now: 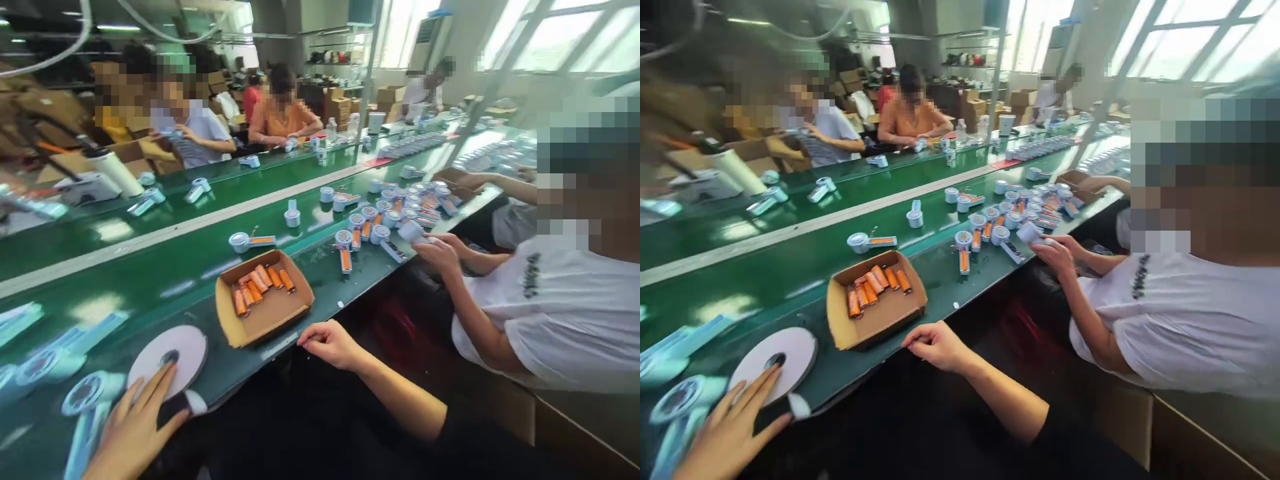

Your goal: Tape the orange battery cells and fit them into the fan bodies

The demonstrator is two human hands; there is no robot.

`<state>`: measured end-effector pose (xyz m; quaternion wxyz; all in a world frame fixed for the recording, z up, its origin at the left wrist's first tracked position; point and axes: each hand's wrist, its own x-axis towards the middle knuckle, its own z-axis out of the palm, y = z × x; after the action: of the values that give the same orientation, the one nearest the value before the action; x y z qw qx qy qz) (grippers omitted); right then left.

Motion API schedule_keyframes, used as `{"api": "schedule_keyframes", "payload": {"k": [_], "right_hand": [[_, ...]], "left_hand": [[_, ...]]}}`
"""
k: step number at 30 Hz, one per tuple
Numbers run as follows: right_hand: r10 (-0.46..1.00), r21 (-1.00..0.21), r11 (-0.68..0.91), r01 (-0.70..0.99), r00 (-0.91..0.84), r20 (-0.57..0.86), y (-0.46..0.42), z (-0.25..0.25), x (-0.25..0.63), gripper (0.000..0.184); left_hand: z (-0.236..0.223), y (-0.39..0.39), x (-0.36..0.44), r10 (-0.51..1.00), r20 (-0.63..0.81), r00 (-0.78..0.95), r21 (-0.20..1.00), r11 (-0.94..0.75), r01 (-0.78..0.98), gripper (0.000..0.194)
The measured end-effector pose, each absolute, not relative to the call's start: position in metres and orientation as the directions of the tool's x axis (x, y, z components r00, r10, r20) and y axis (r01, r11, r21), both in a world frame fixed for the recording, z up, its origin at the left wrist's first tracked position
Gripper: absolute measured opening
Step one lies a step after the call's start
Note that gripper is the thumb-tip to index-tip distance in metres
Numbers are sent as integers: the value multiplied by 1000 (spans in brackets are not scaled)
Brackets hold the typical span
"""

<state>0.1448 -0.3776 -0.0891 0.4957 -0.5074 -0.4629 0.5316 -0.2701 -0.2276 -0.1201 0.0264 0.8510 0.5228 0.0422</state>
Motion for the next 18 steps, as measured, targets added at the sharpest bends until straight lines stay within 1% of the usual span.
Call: {"api": "schedule_keyframes", "payload": {"k": [1, 3, 5, 6, 7, 9, 11, 12, 13, 14, 15, 16, 17, 18], "right_hand": [[997, -997, -72, -31, 2, -72, -372, -88, 142, 33], [999, -999, -46, 20, -21, -46, -360, -83, 138, 39], [999, -998, 11, 65, -53, 7, -347, -77, 135, 43], [997, -996, 40, 78, -75, 34, -342, -74, 133, 46], [993, -995, 59, 81, -102, 50, -338, -69, 130, 49], [984, -996, 57, 68, -171, 45, -333, -59, 121, 51], [966, -998, 20, 62, -260, 3, -331, -50, 109, 61], [949, -997, 4, 77, -313, -21, -330, -46, 102, 69], [928, -995, 0, 103, -370, -38, -328, -44, 96, 73], [904, -991, 10, 135, -424, -49, -327, -42, 90, 68], [878, -985, 35, 169, -476, -50, -326, -42, 84, 55], [846, -977, 78, 201, -532, -41, -325, -43, 81, 41], [805, -964, 135, 227, -593, -27, -325, -43, 79, 33], [751, -948, 199, 248, -661, -15, -324, -44, 79, 36]], "left_hand": [[-108, -227, -263, 904, -15, 427, 92, -424, 901, 78], [-86, -223, -249, 894, -116, 432, 103, -422, 901, 74], [-74, -223, -238, 891, -124, 438, 134, -422, 897, 66], [-70, -226, -233, 904, -79, 421, 154, -406, 901, 62], [-69, -232, -229, 915, -1, 403, 176, -397, 901, 58], [-67, -250, -218, 902, 222, 371, 218, -416, 883, 54], [-65, -271, -205, 818, 443, 366, 239, -502, 831, 52], [-63, -279, -197, 771, 519, 368, 242, -546, 802, 52], [-61, -285, -190, 736, 570, 366, 247, -578, 778, 51], [-59, -289, -183, 719, 596, 357, 259, -593, 762, 50], [-59, -290, -176, 721, 604, 341, 284, -594, 753, 49], [-59, -290, -171, 738, 598, 312, 327, -580, 746, 49], [-61, -288, -168, 767, 583, 268, 390, -554, 736, 50], [-63, -285, -166, 801, 560, 211, 466, -515, 719, 54]]}}
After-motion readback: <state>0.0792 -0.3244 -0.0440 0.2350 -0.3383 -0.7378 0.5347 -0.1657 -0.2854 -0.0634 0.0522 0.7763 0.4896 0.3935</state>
